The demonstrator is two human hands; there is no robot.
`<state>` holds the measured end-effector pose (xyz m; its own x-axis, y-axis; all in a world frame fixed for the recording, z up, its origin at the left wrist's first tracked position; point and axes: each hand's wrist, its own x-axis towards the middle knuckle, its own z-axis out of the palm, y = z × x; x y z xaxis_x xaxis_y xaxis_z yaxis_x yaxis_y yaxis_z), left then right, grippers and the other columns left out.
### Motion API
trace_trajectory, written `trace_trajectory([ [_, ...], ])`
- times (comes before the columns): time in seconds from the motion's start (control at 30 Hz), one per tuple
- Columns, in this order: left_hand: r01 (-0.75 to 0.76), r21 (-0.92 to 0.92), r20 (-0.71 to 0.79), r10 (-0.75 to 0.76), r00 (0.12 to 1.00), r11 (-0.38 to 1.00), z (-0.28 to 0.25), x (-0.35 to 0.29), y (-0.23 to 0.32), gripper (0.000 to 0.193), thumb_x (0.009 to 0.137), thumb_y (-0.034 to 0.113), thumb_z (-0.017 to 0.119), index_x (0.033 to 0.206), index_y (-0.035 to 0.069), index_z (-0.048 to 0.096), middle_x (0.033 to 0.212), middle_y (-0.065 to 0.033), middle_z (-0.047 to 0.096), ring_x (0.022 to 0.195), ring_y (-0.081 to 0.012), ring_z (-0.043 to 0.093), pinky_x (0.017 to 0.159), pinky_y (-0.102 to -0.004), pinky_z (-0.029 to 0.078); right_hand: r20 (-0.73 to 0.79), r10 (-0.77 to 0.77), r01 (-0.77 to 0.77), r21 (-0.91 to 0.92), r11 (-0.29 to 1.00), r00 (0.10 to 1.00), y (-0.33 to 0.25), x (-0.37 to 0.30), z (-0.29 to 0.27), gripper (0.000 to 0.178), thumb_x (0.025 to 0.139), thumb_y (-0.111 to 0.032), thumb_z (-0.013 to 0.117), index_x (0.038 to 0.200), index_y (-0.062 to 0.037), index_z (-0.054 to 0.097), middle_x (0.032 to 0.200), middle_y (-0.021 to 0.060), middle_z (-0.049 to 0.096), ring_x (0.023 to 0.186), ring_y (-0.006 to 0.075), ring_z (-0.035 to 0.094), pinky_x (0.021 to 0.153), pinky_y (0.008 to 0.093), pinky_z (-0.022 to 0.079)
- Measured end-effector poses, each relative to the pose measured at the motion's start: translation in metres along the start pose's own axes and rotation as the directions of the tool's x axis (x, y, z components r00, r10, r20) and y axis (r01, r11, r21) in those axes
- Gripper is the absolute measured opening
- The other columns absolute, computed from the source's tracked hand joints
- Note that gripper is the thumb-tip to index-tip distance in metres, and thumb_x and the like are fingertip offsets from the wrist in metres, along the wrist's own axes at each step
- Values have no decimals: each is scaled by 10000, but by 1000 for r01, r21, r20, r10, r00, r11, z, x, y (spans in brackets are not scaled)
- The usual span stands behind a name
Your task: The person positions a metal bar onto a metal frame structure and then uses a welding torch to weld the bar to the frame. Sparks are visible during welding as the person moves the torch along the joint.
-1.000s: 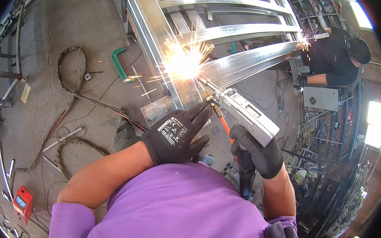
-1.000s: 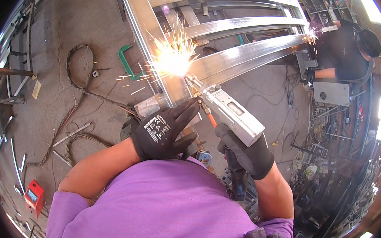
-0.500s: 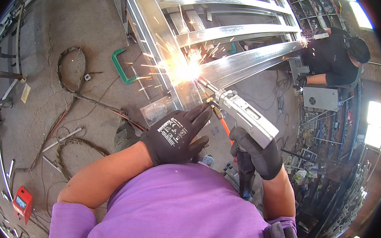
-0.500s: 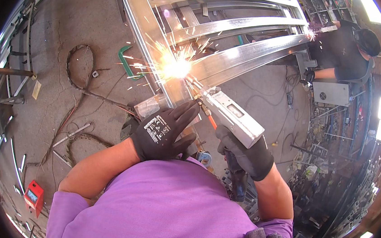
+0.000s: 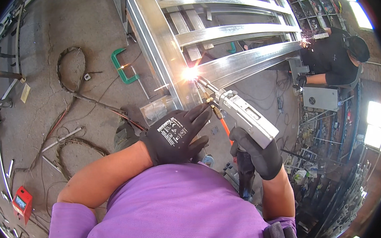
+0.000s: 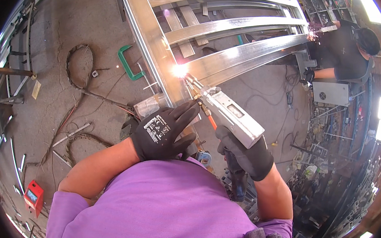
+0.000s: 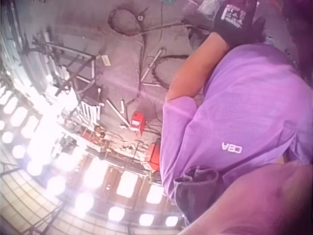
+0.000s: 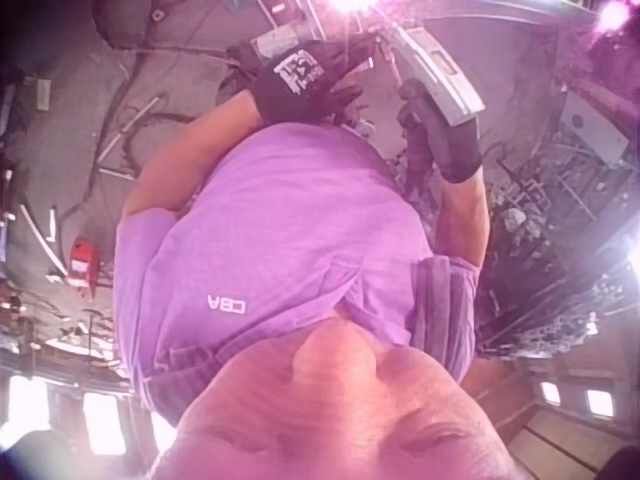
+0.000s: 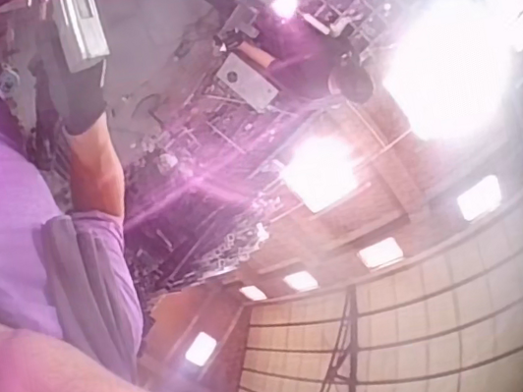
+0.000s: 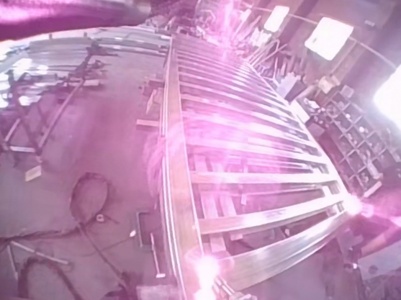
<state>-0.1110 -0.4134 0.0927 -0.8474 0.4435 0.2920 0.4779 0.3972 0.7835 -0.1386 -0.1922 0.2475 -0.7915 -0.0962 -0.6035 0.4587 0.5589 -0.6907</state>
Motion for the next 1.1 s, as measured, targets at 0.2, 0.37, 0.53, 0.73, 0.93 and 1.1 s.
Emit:
trace_trajectory([
  [0.2, -30, 12, -10, 30, 999, 999, 2, -1, -2, 745, 957, 269, 727, 1559, -58, 432, 1517, -319, 544, 1158, -431, 700, 955, -491, 558, 41, 26, -27, 24, 999, 999, -1, -1, -3, 184, 1023, -167, 668, 1065, 12, 683, 740, 62, 682, 624, 113, 642, 570, 280, 497],
  [0.37, -13, 5, 25, 13, 1000, 1000, -1, 1, -1, 749, 959, 274, 724, 1561, -58, 429, 1520, -316, 544, 1165, -426, 698, 957, -491, 554, 23, 35, -36, 23, 999, 999, 1, -2, -2, 189, 1017, -178, 674, 1054, 8, 683, 748, 63, 683, 629, 115, 640, 576, 281, 496],
  [0.53, -21, 13, -2, 21, 1000, 1000, 1, -1, -1, 754, 956, 270, 731, 1564, -56, 428, 1527, -313, 541, 1184, -419, 696, 955, -483, 562, 22, -23, 22, 16, 1000, 1000, 8, 1, -2, 219, 1024, -204, 676, 1053, 12, 693, 750, 77, 704, 607, 117, 636, 566, 275, 482],
  [0.73, -28, 24, -14, 28, 1000, 999, 2, -1, -1, 759, 950, 270, 742, 1562, -54, 431, 1528, -308, 542, 1188, -415, 696, 955, -479, 565, 5, -32, 32, 24, 999, 999, 4, 0, 0, 219, 1029, -206, 674, 1039, 12, 697, 736, 78, 704, 602, 111, 632, 559, 269, 478],
  [0.93, -6, 18, -3, 6, 1000, 1000, 1, 0, 1, 733, 949, 279, 740, 1541, -52, 459, 1508, -293, 563, 1157, -412, 702, 961, -474, 559, 42, 39, -38, -5, 999, 998, -1, -2, -5, 200, 1021, -182, 686, 1087, 6, 678, 769, 53, 677, 657, 120, 650, 602, 298, 517],
  [1.1, -8, 29, -15, 8, 1000, 1000, 1, 0, 2, 718, 950, 276, 739, 1531, -54, 476, 1504, -292, 568, 1146, -409, 705, 958, -471, 561, -1, -22, 22, 4, 1000, 1000, 3, -3, 0, 221, 1022, -202, 671, 1036, 17, 699, 720, 79, 702, 601, 113, 633, 562, 270, 478],
])
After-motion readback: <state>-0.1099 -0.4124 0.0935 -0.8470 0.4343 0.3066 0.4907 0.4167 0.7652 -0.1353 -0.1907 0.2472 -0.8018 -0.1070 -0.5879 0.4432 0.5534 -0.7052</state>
